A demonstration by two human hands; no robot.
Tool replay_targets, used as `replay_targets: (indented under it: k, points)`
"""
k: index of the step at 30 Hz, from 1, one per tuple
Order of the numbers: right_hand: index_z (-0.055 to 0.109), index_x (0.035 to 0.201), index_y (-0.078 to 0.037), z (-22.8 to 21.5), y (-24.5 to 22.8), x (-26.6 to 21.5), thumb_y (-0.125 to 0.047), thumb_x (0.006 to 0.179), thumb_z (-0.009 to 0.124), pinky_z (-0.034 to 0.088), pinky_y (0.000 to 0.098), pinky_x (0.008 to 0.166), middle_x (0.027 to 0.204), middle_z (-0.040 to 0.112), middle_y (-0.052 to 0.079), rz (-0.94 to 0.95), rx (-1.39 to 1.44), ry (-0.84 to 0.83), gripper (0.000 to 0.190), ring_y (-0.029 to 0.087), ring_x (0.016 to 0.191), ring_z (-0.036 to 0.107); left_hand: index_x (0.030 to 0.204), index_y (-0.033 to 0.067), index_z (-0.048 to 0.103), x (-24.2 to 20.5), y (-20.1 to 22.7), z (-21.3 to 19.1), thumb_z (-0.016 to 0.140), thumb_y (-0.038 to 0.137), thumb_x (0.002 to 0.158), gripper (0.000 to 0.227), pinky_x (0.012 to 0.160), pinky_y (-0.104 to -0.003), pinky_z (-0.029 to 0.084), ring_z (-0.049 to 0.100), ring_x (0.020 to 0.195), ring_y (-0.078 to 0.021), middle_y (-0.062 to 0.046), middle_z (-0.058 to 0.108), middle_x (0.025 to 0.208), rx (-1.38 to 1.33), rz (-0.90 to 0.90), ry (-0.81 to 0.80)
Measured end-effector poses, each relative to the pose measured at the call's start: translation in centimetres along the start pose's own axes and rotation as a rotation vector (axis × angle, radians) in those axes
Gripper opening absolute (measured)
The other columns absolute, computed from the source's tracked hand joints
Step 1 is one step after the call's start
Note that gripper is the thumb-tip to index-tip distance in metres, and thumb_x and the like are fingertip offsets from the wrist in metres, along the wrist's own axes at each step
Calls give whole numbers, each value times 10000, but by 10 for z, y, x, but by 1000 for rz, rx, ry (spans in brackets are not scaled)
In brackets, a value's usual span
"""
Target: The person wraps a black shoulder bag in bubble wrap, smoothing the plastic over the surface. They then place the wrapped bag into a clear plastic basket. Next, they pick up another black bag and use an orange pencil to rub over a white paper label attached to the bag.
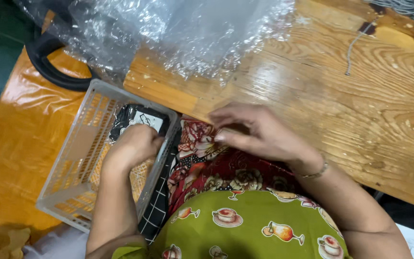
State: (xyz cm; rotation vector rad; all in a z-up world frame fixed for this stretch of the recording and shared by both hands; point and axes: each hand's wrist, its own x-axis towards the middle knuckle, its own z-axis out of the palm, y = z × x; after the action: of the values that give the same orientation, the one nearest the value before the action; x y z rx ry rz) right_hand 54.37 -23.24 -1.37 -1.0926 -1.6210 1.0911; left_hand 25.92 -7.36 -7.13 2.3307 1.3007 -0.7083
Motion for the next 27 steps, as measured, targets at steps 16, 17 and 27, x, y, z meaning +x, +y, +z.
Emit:
replay_targets:
  k: [16, 17, 27]
  points:
    - [698, 1174, 16, -77, 18, -133, -111, 966, 707, 549, 285, 829, 1076, 728, 138, 262, -347, 746, 244, 183, 957, 686, 898, 69, 600, 38, 306, -74, 555, 113, 975, 99, 629, -429, 444, 611, 732, -312, -111, 671, 831, -268, 1219, 503]
    - [698, 1174, 16, -81, 22, -142, -111, 966, 707, 549, 285, 829, 1076, 728, 138, 270, -352, 758, 244, 183, 957, 686, 898, 69, 600, 62, 326, -67, 555, 113, 975, 99, 629, -429, 444, 611, 732, -312, -111, 671, 831, -268, 1233, 495]
    - [683, 1151, 39, -106, 50, -181, -170, 956, 692, 488, 424, 874, 1072, 668, 188, 260, -790, 784, 286, 350, 976, 637, 1180, 96, 625, 182, 453, -18, 694, 281, 885, 355, 1071, -618, 340, 516, 1248, -396, -166, 567, 1258, -173, 847, 762]
